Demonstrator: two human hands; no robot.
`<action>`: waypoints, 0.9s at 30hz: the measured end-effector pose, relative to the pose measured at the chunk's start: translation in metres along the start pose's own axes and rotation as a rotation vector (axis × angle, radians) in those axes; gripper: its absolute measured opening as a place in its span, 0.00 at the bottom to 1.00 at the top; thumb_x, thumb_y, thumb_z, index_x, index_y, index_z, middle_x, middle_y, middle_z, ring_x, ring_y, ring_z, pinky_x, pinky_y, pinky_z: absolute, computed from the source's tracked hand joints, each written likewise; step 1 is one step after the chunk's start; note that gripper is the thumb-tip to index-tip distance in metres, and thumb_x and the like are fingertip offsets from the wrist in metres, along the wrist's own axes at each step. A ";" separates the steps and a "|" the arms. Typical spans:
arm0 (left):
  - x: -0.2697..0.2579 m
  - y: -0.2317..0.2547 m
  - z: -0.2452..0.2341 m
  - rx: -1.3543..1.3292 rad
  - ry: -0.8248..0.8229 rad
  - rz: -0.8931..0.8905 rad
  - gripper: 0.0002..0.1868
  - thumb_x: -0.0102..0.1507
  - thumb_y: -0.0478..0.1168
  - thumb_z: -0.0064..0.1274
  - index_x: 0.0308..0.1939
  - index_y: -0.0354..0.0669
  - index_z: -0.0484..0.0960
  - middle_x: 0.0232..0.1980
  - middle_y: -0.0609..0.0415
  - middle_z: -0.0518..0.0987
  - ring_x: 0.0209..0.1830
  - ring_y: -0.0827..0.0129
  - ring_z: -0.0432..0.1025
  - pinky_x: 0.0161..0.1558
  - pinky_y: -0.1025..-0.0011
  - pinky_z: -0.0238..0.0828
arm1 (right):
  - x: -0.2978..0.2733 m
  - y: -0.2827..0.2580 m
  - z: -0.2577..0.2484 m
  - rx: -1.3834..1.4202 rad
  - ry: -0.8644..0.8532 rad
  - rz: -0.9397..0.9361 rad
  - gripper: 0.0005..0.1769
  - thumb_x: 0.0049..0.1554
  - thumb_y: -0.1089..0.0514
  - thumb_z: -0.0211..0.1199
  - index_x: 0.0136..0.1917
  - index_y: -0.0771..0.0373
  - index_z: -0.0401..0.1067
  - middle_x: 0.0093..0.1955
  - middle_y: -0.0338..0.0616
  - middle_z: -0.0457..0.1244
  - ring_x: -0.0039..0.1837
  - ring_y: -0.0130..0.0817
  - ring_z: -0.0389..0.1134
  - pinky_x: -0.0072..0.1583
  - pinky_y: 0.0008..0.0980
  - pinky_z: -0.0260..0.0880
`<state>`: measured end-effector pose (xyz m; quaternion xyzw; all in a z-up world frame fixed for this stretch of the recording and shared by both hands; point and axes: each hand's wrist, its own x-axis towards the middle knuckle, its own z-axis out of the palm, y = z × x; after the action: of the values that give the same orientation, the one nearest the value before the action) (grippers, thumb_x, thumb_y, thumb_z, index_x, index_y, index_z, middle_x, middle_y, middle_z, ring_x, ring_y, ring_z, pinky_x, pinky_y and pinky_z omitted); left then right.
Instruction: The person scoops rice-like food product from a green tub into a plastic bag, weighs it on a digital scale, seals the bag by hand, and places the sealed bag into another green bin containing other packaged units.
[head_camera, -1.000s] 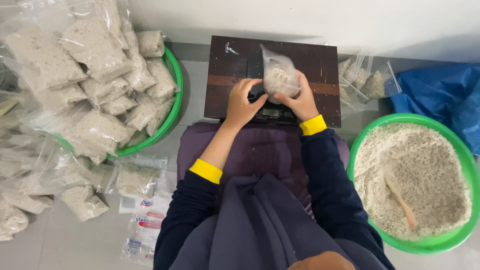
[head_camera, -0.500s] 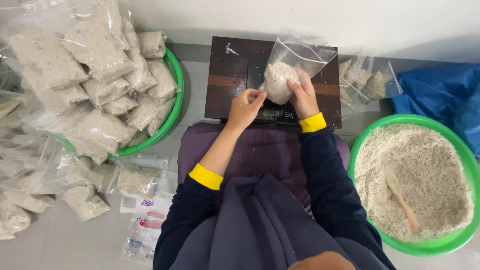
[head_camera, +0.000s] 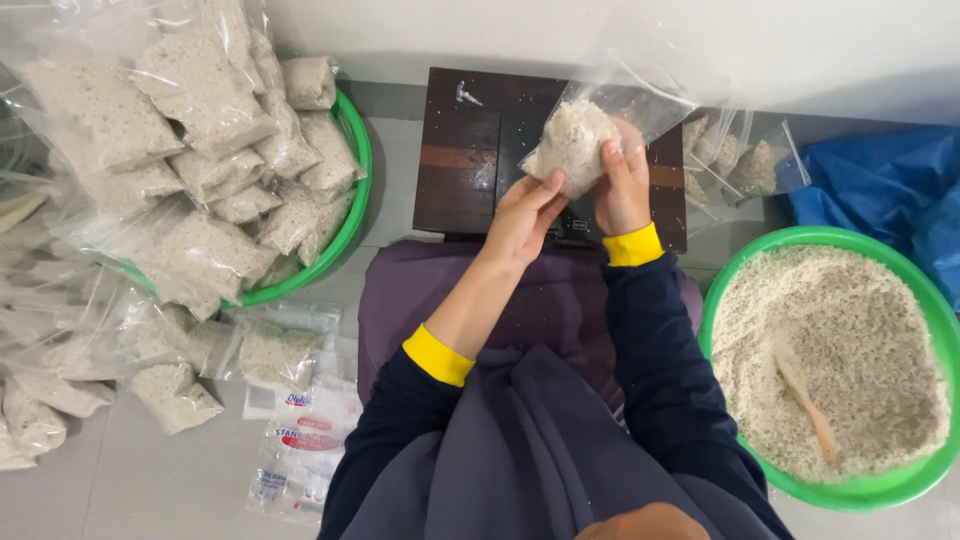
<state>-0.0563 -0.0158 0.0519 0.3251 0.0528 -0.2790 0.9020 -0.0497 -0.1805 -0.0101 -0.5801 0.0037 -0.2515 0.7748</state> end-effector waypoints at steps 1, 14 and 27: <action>-0.001 0.001 0.002 0.000 -0.004 0.004 0.33 0.59 0.40 0.66 0.61 0.28 0.67 0.54 0.42 0.66 0.59 0.54 0.67 0.64 0.52 0.63 | 0.000 -0.004 0.004 0.000 -0.003 -0.005 0.20 0.65 0.46 0.56 0.67 0.53 0.63 0.61 0.48 0.59 0.63 0.42 0.62 0.61 0.46 0.69; -0.022 0.016 0.033 -0.085 0.169 0.071 0.36 0.56 0.43 0.68 0.61 0.33 0.67 0.52 0.49 0.64 0.56 0.61 0.64 0.63 0.58 0.65 | -0.004 -0.016 0.010 -0.165 -0.004 -0.074 0.17 0.68 0.51 0.54 0.68 0.55 0.60 0.60 0.50 0.60 0.61 0.42 0.63 0.59 0.44 0.71; 0.000 0.001 0.014 -0.036 0.279 0.072 0.36 0.55 0.44 0.68 0.60 0.41 0.65 0.44 0.50 0.68 0.40 0.68 0.69 0.30 0.85 0.66 | -0.006 -0.038 0.030 -0.304 -0.089 -0.095 0.19 0.68 0.50 0.55 0.69 0.54 0.60 0.59 0.48 0.60 0.61 0.37 0.61 0.61 0.43 0.68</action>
<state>-0.0568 -0.0239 0.0638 0.3460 0.1711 -0.1976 0.9011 -0.0607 -0.1594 0.0322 -0.7008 -0.0202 -0.2582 0.6648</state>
